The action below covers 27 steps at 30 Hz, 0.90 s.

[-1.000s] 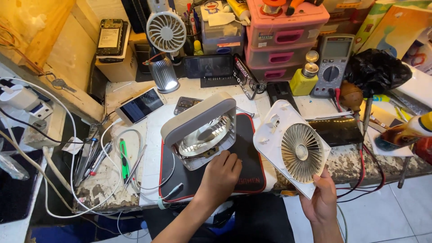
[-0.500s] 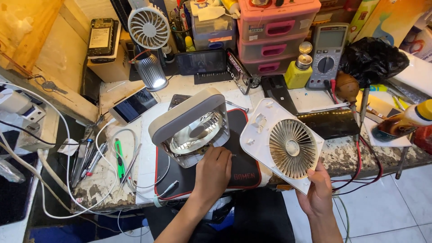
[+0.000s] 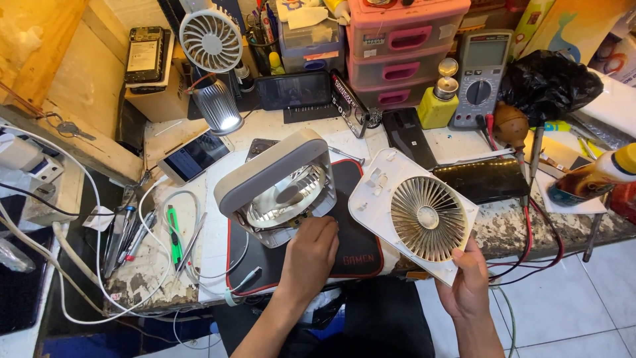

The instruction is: Disassembling a small portable desk fan using a screwdriver and prying the casing apart.

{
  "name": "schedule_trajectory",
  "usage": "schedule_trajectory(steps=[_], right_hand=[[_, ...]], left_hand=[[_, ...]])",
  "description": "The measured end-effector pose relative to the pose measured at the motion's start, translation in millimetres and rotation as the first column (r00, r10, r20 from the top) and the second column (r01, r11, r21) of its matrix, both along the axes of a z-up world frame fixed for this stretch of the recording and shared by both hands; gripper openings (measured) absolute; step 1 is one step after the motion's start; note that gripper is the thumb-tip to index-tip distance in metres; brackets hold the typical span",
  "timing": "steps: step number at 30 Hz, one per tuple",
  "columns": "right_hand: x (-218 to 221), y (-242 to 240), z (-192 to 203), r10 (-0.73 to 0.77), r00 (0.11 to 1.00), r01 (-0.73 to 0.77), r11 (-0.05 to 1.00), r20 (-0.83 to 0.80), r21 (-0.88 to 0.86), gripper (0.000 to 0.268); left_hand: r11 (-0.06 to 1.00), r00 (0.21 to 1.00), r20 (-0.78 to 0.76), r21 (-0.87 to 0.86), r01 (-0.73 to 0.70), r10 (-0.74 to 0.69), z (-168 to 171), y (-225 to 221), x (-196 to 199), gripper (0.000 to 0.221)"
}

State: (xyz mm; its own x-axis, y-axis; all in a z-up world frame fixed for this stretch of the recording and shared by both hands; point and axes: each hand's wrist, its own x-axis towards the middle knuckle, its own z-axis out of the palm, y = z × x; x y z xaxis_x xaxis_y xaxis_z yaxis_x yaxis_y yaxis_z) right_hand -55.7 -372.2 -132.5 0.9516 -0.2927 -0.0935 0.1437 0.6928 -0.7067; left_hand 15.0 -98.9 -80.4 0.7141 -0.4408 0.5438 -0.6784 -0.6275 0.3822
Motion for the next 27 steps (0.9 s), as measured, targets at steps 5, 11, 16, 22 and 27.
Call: schedule_trajectory(steps=[5, 11, 16, 22, 27], right_hand=[[-1, -1, -3, 0.005, 1.000, -0.005, 1.000, -0.002, -0.009, 0.074], [0, 0, -1, -0.006, 1.000, 0.006, 1.000, 0.008, -0.005, 0.076], [0, 1, -1, -0.022, 0.999, 0.021, 1.000, -0.024, -0.020, 0.076], [3, 9, 10, -0.034, 0.995, 0.023, 0.993, -0.096, -0.117, 0.078], [3, 16, 9, -0.081, 0.988, 0.055, 0.979, -0.129, -0.197, 0.074]], left_hand=[[0.920, 0.986, 0.110, 0.385, 0.075, -0.126, 12, 0, -1, 0.015], [0.993, 0.978, -0.184, -0.092, 0.078, -0.094, 4, 5, 3, 0.006], [0.766, 0.763, -0.647, -0.487, -0.420, 0.007, 32, 7, -8, 0.016], [0.345, 0.632, -0.598, -0.801, -0.489, -0.493, 58, 25, -29, 0.020], [0.158, 0.688, -0.446, -0.884, -0.441, -0.573, 76, 47, -54, 0.014]])
